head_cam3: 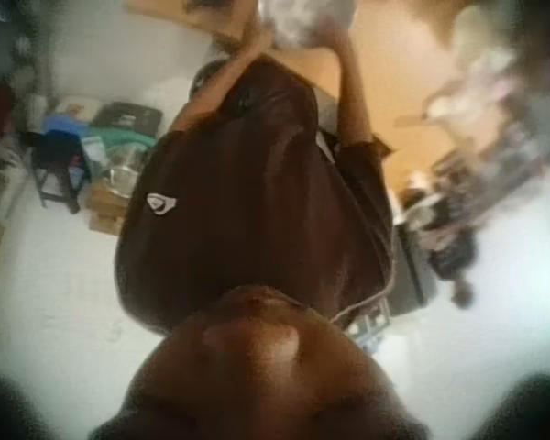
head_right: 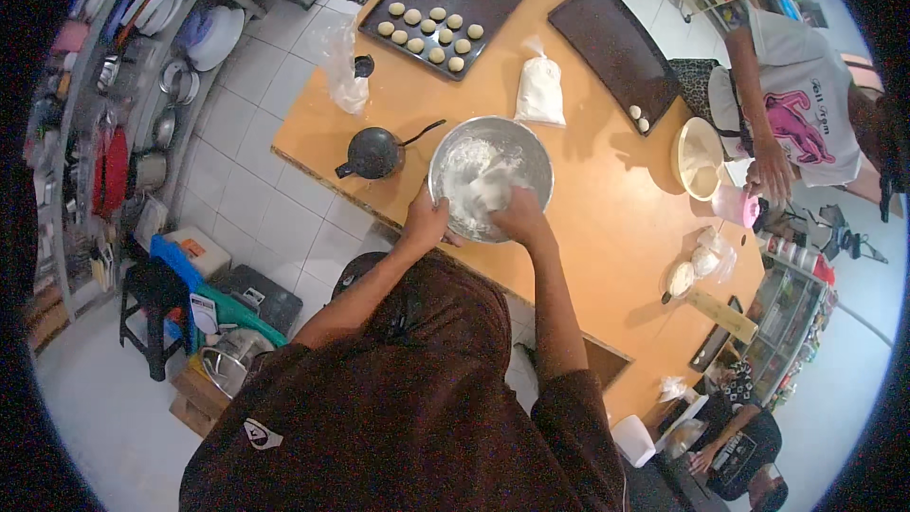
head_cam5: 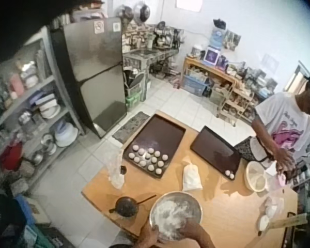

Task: The person kneads dough inside a metal bowl and shapes it by hand.

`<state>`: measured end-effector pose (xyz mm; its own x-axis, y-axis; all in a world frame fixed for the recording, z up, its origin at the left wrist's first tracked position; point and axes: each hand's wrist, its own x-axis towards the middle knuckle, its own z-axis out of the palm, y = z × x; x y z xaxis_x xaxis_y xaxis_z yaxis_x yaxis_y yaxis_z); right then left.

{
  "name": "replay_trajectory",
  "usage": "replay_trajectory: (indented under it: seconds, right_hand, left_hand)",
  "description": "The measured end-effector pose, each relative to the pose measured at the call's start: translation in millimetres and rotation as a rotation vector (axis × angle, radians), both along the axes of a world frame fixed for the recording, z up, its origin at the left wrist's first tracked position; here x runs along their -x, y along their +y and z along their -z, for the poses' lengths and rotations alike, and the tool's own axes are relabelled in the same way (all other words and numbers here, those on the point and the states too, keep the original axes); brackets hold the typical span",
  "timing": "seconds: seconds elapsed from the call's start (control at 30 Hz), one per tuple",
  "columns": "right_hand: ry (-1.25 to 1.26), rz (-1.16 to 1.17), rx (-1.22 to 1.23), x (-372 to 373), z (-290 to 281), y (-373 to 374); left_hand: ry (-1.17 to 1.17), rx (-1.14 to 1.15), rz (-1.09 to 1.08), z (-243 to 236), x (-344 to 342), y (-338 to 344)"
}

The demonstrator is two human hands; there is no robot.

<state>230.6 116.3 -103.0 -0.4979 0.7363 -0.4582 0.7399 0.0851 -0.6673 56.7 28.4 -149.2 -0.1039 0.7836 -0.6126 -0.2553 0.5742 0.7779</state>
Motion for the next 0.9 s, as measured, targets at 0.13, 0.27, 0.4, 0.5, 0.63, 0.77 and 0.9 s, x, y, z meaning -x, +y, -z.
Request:
replay_trajectory:
  seconds: [0.13,0.27,0.4,0.5,0.63,0.77,0.9]
  right_hand:
    - [-0.133,0.094,-0.653,14,28,-21]
    - [0.028,0.141,-0.36,28,0,-28]
    - [0.062,0.534,-0.175,20,-1,7]
    - [-0.403,-0.351,-0.171,9,93,4]
    - [-0.324,-0.268,-0.253,45,117,-34]
    - [-0.354,-0.004,-0.55,39,130,-19]
    - [-0.388,0.247,-0.375,54,96,14]
  left_hand:
    - [-0.042,-0.013,0.026,3,-5,3]
    - [-0.001,0.036,0.002,-3,-1,3]
    - [-0.012,0.017,-0.034,-4,-1,-2]
    - [-0.037,-0.023,-0.02,0,-13,4]
    - [-0.031,0.03,0.048,-4,-2,-4]
    - [0.03,-0.071,0.004,-6,-6,7]
    - [-0.017,0.001,-0.014,-7,-7,-4]
